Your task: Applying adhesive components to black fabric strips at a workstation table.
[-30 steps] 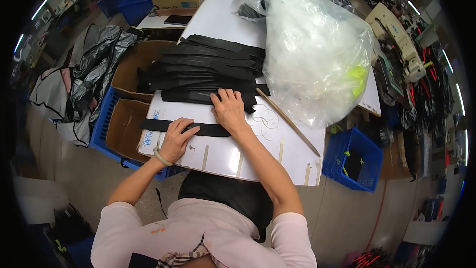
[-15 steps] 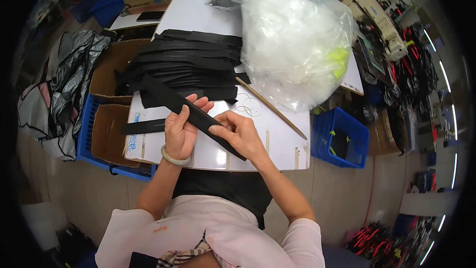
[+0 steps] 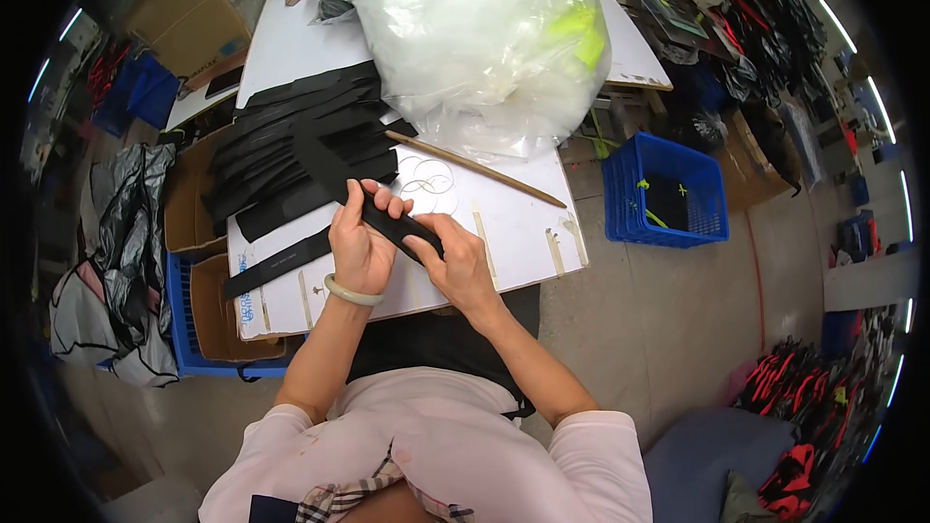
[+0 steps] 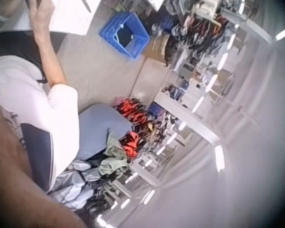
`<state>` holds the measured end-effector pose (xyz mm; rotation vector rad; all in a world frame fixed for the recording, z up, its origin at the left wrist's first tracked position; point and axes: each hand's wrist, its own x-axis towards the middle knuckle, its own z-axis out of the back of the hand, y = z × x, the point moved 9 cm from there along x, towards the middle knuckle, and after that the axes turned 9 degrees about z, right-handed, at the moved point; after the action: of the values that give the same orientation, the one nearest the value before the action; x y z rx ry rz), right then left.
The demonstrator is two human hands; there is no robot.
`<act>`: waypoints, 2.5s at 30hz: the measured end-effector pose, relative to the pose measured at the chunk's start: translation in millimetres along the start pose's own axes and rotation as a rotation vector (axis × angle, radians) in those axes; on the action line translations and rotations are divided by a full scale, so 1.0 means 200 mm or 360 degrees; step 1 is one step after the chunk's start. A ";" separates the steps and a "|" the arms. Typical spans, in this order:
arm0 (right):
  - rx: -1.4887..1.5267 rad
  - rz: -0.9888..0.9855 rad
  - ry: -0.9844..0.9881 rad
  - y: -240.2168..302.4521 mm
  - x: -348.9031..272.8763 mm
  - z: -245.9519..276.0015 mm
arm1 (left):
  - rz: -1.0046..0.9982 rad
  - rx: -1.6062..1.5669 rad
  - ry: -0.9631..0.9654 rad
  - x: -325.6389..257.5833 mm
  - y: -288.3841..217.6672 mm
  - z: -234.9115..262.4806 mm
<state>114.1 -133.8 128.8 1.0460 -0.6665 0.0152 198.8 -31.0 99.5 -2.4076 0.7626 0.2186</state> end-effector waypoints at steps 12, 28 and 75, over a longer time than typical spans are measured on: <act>0.0372 -0.0490 0.0053 -0.16 -0.12 0.02 | 0.0154 0.0260 0.0060 0.09 0.14 -0.01; 0.0296 -0.0567 -0.0136 -0.18 -0.09 0.07 | 0.0011 0.0171 0.0116 0.13 0.09 -0.07; -0.1352 0.0363 -0.0080 -0.76 1.08 -0.12 | 0.0422 0.0530 -0.0044 0.10 0.19 0.02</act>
<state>348.8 -257.6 111.4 0.1526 -0.7358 -0.0903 194.3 -63.8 71.6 -1.9859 1.0191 0.2109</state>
